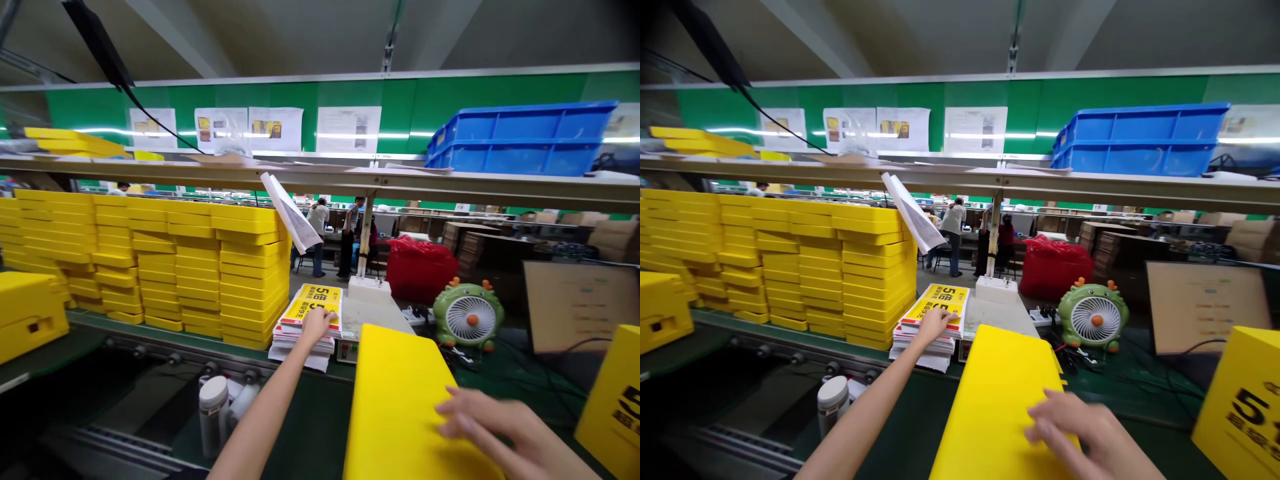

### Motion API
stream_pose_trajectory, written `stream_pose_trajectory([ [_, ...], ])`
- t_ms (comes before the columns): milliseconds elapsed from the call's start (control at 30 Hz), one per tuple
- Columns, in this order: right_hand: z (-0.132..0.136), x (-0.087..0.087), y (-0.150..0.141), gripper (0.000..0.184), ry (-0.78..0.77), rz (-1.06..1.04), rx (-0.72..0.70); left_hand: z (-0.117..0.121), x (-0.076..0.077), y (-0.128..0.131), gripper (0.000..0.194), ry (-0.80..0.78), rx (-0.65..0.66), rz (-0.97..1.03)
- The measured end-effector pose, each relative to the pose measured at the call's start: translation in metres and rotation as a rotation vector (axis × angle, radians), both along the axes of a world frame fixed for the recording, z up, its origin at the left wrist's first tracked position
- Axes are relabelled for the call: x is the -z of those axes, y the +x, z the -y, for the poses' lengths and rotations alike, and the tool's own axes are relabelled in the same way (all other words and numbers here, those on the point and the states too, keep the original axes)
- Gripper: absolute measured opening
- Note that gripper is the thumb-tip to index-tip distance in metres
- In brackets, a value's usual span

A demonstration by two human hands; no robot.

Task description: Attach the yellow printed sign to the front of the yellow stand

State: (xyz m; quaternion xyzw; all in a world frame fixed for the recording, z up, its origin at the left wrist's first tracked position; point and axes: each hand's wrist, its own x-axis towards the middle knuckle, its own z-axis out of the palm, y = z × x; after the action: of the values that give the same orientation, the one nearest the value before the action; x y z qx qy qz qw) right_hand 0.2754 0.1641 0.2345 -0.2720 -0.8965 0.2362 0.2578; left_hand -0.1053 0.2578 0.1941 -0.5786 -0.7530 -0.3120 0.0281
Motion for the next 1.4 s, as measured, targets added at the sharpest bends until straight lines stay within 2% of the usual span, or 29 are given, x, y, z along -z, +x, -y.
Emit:
stream_pose_trajectory([
  [100, -0.015, -0.043, -0.051, 0.037, -0.094, -0.035, -0.017, -0.002, -0.004, 0.002, 0.030, 0.005, -0.046, 0.068],
  [200, -0.042, -0.059, -0.112, 0.025, -0.242, -0.127, -0.123, -0.001, -0.006, 0.001, 0.027, -0.001, -0.034, 0.117],
  [267, -0.064, -0.055, -0.150, 0.017, -0.421, -0.176, -0.119, 0.001, -0.006, -0.003, 0.025, -0.015, -0.003, 0.155],
  [367, -0.094, -0.041, -0.193, 0.021, -0.608, -0.197, -0.024, 0.002, -0.006, -0.011, 0.025, 0.002, 0.022, 0.217],
  [500, -0.120, -0.029, -0.228, 0.035, -0.801, -0.195, 0.085, 0.004, -0.008, -0.008, 0.026, 0.155, 0.049, 0.275],
  [567, -0.127, -0.024, -0.242, 0.032, -0.842, -0.189, 0.095, 0.006, -0.007, -0.001, 0.024, 0.243, 0.107, 0.290],
  [700, -0.135, -0.010, -0.264, 0.016, -0.837, -0.264, 0.086, 0.010, -0.003, 0.005, 0.023, 0.326, 0.228, 0.342],
  [833, -0.143, 0.003, -0.275, 0.014, -0.820, -0.311, 0.077, 0.006, -0.001, -0.006, 0.028, 0.341, 0.266, 0.411],
  [1033, -0.153, 0.009, -0.278, 0.019, -0.668, -0.289, 0.123, 0.008, -0.015, -0.018, 0.022, 0.261, 0.393, 0.390],
  [1133, -0.155, 0.010, -0.279, 0.020, -0.518, -0.237, 0.157, 0.010, -0.023, -0.021, 0.023, 0.219, 0.369, 0.398],
  [1233, -0.154, 0.008, -0.278, 0.020, -0.384, -0.169, 0.203, 0.006, -0.027, -0.023, 0.024, 0.216, 0.319, 0.492],
  [1333, -0.158, 0.006, -0.277, 0.026, -0.346, -0.081, 0.275, 0.003, -0.036, -0.029, 0.023, 0.296, 0.213, 0.685],
  [1400, -0.163, 0.004, -0.276, 0.029, -0.362, -0.003, 0.328, 0.010, -0.050, -0.042, 0.022, 0.396, 0.132, 0.845],
])
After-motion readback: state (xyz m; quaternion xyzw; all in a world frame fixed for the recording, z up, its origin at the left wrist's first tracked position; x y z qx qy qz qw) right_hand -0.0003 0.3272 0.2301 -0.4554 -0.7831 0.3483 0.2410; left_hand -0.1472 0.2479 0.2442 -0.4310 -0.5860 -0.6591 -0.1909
